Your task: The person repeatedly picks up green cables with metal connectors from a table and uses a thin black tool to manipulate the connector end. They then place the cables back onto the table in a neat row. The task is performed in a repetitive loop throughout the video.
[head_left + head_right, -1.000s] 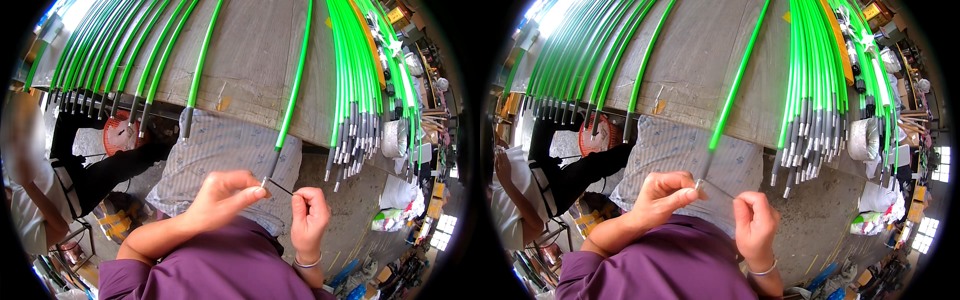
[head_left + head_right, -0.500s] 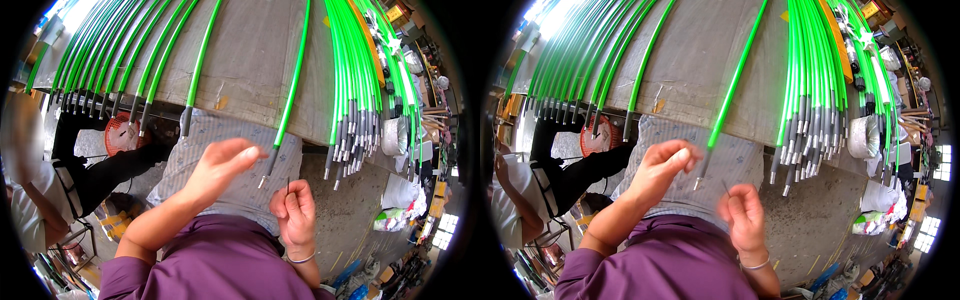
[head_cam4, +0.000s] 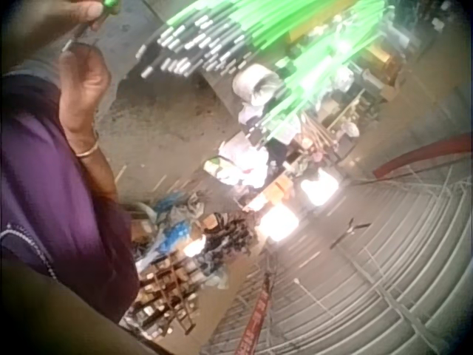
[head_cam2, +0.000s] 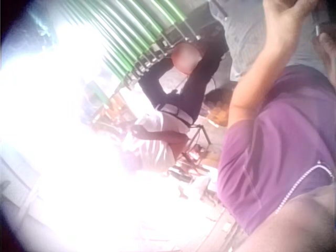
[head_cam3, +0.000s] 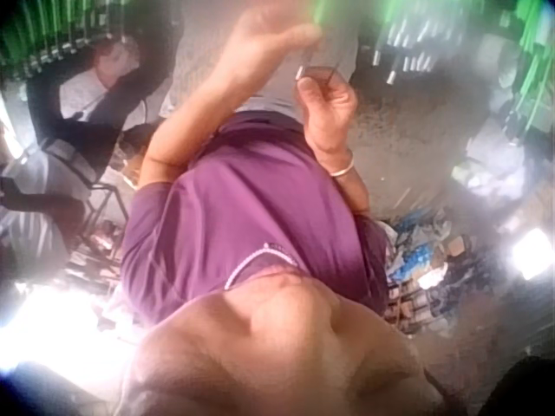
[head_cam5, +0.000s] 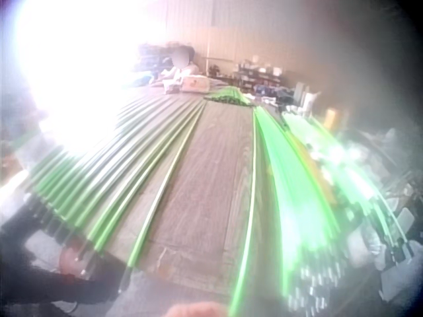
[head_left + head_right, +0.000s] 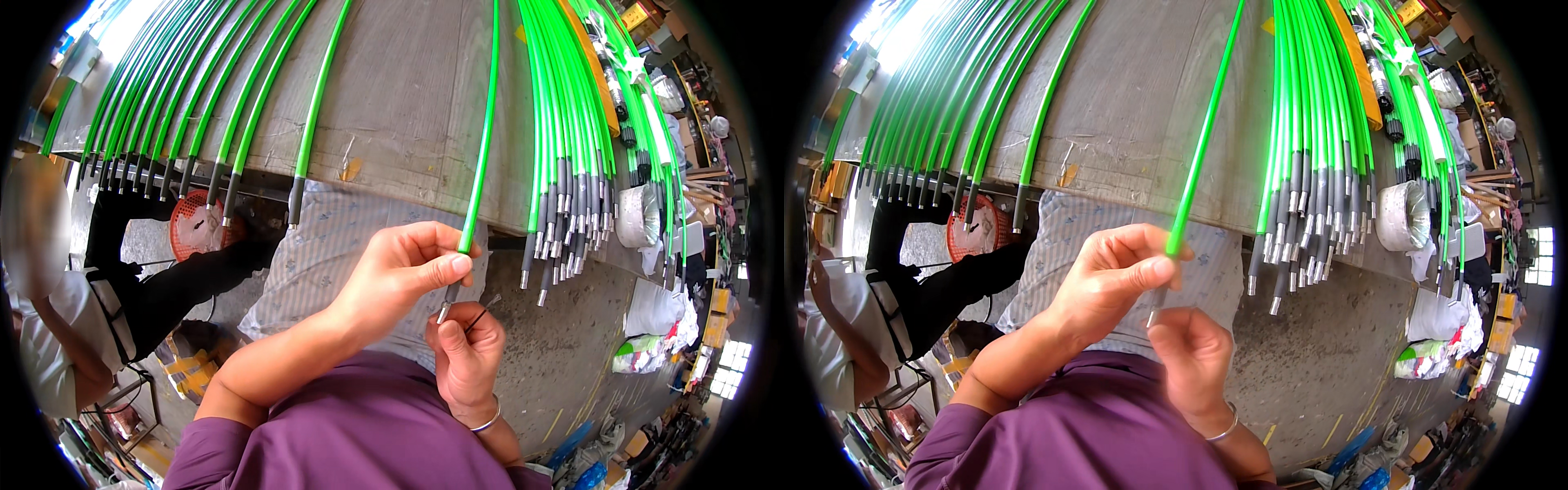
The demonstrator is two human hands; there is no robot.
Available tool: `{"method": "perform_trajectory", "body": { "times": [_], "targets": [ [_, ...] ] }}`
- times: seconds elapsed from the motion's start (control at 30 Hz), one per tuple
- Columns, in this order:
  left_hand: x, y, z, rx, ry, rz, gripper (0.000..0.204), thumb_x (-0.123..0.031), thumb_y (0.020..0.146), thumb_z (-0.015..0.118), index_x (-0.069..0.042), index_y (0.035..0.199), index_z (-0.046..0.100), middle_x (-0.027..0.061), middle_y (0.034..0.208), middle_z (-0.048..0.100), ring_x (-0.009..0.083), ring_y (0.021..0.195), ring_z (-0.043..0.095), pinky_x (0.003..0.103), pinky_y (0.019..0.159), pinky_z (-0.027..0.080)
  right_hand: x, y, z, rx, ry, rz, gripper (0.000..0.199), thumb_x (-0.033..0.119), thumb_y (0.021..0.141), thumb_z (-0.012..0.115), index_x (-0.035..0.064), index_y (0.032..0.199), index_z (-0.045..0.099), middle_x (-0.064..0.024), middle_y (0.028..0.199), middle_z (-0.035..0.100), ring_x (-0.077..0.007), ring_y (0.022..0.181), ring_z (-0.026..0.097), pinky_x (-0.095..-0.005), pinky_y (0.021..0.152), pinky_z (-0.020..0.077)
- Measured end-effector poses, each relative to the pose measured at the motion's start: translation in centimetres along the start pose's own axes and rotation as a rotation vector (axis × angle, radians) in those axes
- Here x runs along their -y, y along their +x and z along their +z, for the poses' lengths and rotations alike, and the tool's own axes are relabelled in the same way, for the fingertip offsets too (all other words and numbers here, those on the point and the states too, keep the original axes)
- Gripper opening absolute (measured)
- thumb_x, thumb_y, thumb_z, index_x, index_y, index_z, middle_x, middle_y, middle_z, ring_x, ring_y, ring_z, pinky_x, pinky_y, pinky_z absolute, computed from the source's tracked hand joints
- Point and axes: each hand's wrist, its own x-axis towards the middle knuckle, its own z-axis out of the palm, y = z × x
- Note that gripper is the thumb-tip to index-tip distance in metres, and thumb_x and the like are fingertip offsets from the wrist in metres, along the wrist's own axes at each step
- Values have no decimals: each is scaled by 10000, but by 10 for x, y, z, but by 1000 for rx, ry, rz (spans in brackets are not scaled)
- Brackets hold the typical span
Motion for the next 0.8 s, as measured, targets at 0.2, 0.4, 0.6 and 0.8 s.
{"method": "perform_trajectory", "body": {
  "times": [0.2,0.4,0.6,0.8],
  "targets": [
    [4,-5,5,-22,33,40,212,-123,817,671,7,976,616,38,839,630,107,762,576,259,742,445,-1,-6,-6,1,110,7,169,127,801,696,3,850,592,1,803,609,-24,663,476,-174,604,394],
    [7,-7,7,-63,55,118,222,-133,813,683,5,969,607,37,805,636,102,757,582,258,728,451,-1,-9,-8,-21,44,60,167,103,785,707,-2,859,600,-15,809,626,-34,687,505,-187,625,416],
    [8,-10,7,-101,71,159,217,-115,804,691,4,966,607,36,806,636,93,755,581,247,714,457,0,-6,-4,-59,27,8,109,72,817,665,-8,854,602,-17,795,629,-35,689,509,-189,630,418],
    [10,-11,5,-126,126,195,213,-100,799,694,5,963,607,28,806,630,87,753,580,237,704,459,8,-4,0,-105,-189,-103,73,43,823,640,-21,832,605,-1,726,607,-33,624,501,-173,573,393]
  ]
}}
